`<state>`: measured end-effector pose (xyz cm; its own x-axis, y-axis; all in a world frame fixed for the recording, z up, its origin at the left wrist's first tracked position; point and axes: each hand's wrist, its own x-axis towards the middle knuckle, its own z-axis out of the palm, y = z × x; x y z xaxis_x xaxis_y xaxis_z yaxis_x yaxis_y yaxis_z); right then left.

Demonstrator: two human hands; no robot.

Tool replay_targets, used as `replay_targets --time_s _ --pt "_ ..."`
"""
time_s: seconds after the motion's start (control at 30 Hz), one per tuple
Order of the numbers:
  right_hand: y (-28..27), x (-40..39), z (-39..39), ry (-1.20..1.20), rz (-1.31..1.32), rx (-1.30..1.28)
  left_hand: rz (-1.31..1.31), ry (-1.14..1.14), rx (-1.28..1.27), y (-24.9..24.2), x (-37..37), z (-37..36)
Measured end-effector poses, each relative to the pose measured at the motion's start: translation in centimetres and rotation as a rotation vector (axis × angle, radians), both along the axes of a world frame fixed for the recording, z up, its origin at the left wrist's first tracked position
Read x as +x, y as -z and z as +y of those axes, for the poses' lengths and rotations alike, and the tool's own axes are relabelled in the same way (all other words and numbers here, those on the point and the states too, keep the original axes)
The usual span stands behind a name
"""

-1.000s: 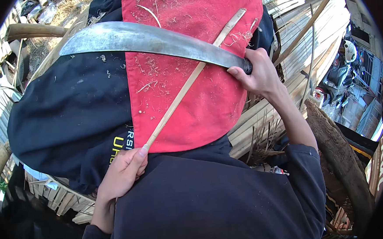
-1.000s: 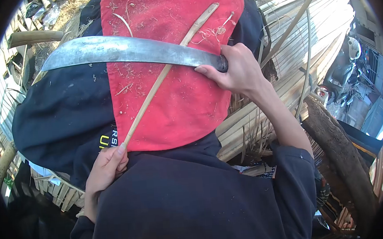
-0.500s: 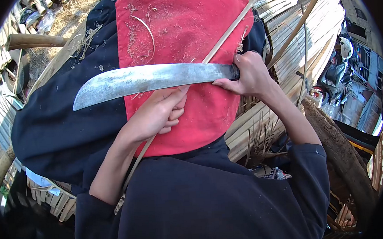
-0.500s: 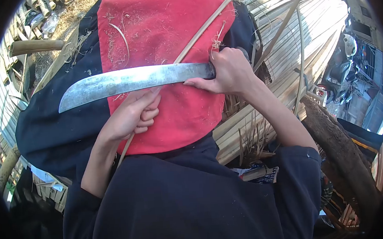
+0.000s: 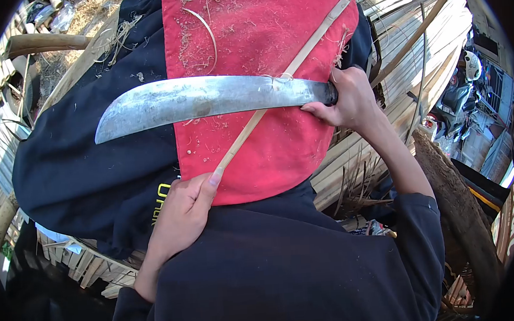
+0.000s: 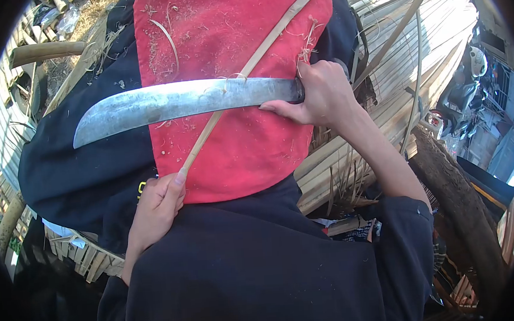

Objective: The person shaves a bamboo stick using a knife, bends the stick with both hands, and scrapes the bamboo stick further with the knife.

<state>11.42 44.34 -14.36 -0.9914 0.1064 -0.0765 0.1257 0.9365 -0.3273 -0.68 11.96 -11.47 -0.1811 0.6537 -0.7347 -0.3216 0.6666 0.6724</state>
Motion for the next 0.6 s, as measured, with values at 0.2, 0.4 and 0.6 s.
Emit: replay_targets --time_s 0.2,0.4,0.6 --pt "0.8 1.5 0.3 0.238 -0.091 -0.119 -0.144 -0.019 -0.123 -2.6 0.8 -6.5" --pt "0.9 0.5 0.4 0.176 -0.029 -0.165 0.096 0.051 -0.086 -3.3 1.2 -6.1" --pt "-0.2 0.5 -0.2 0.155 -0.028 -0.114 0.272 0.041 0.103 -1.1 1.6 3.6"
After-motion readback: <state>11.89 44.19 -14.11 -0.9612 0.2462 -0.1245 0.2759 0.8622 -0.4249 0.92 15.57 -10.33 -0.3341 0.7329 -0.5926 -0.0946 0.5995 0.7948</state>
